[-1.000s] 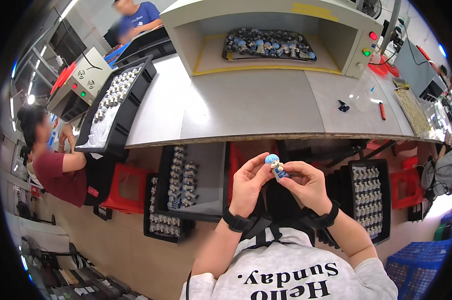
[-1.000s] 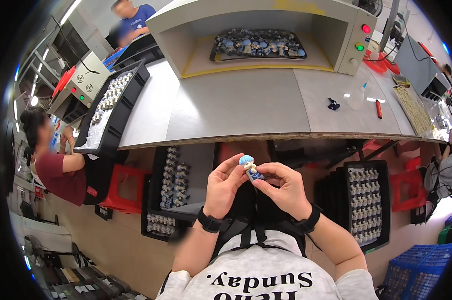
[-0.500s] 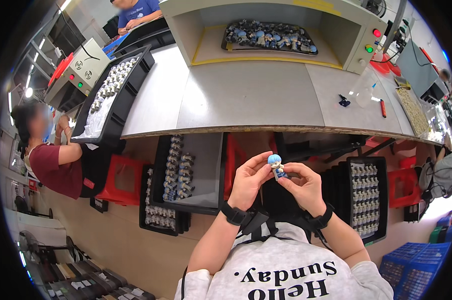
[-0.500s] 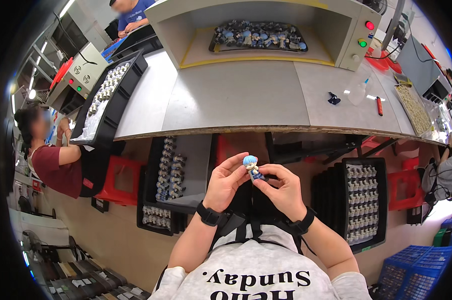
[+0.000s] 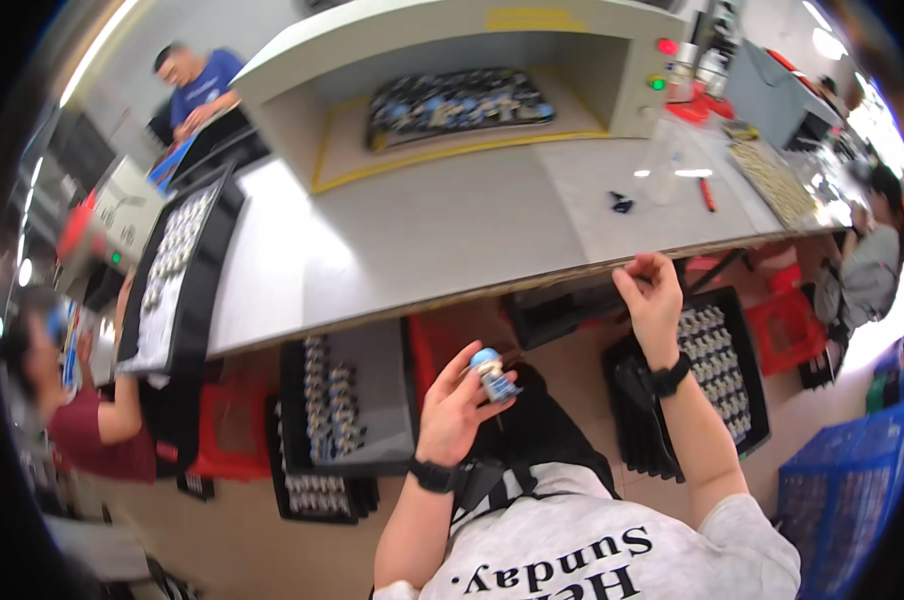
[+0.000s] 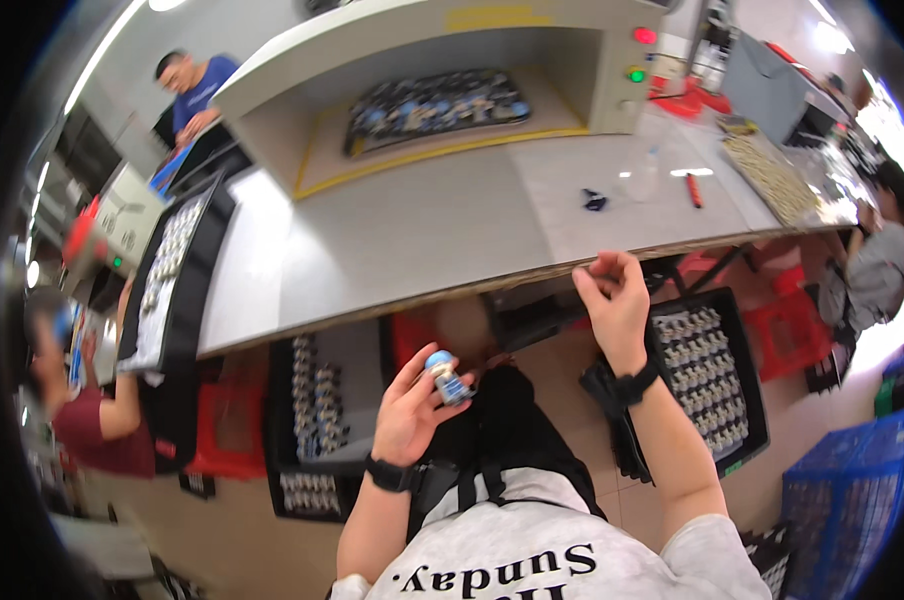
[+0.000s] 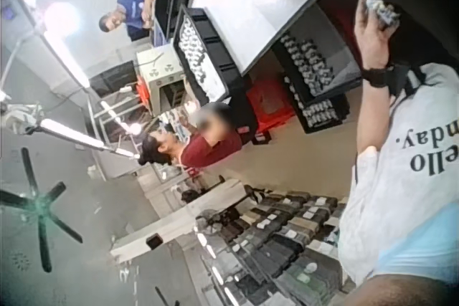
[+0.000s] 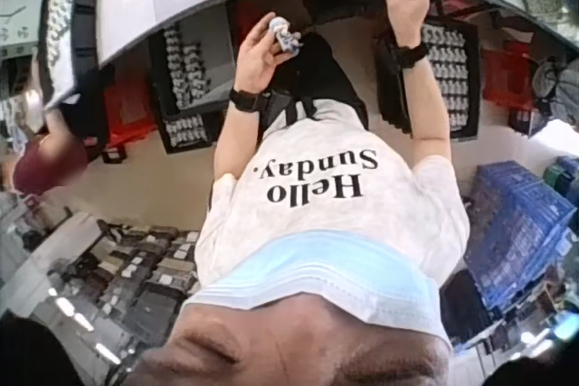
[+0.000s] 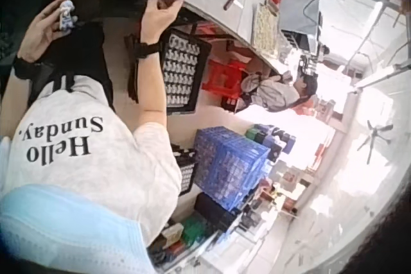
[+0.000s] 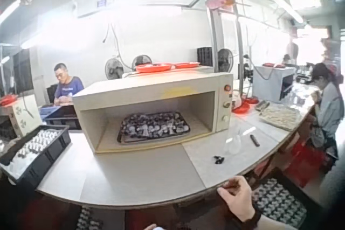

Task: The person assembles small blue and white figurines at a workstation. They pick up a figurine, apply a substance from a small bottle to it, and then place the figurine into a tray. This process is repeated multiple times throughout the video.

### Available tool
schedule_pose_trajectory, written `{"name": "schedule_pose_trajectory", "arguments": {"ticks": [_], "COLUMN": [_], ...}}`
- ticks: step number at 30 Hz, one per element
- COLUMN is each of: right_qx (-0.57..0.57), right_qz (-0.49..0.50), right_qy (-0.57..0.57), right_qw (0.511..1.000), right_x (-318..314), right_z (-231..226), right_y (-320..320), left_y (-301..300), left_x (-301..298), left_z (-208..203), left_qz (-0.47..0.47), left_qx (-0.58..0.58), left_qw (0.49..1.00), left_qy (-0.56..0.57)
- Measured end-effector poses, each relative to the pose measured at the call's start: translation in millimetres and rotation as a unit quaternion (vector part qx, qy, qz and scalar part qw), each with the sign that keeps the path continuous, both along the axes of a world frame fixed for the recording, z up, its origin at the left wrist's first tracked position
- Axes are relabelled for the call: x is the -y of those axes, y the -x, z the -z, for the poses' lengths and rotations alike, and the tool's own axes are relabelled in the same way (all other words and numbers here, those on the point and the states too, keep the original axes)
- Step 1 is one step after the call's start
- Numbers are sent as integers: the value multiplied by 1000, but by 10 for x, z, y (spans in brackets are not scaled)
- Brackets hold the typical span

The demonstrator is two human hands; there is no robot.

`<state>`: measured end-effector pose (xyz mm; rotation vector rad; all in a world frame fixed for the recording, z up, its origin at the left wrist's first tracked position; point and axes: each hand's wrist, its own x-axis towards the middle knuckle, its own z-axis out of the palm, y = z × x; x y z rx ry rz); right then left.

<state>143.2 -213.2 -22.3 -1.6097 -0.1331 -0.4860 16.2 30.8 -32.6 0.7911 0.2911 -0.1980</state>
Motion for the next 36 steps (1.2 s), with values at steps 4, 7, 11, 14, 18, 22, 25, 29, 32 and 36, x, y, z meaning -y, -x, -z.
{"name": "schedule_pose_trajectory", "arguments": {"ticks": [4, 7, 11, 14, 18, 22, 25, 29, 32, 36], "right_qx": [-7, -93, -146, -181, -167, -136, -98, -88, -79, -52], "right_qz": [32, -132, -324, -325, -290, -291, -295, -296, -296, -294], "right_qy": [58, 64, 62, -21, -82, -50, -29, -34, -21, 22], "right_qw": [998, 985, 933, 928, 939, 946, 950, 951, 952, 954], "right_x": [232, 101, -375, -575, -641, -639, -638, -645, -635, -639], "right_z": [-181, -248, -207, -81, 60, 26, 8, 0, -5, -13], "right_y": [-223, 43, 646, 797, 847, 865, 864, 890, 918, 944], "left_y": [34, -60, -100, -79, -27, -9, -4, 11, 16, 17], "left_x": [3, 114, 206, 198, 207, 217, 222, 254, 236, 220], "left_z": [-8, -95, -101, -64, -112, -93, -61, -58, -79, -97], "left_qz": [-2, 16, 46, 29, 26, 35, 27, 9, 4, 15], "left_qx": [17, 20, 4, 6, 37, 68, 62, 51, 29, 21], "left_qw": [1000, 999, 998, 998, 994, 987, 988, 992, 986, 984], "left_qy": [-22, -23, -43, -60, -100, -143, -136, -119, -165, -179]}}
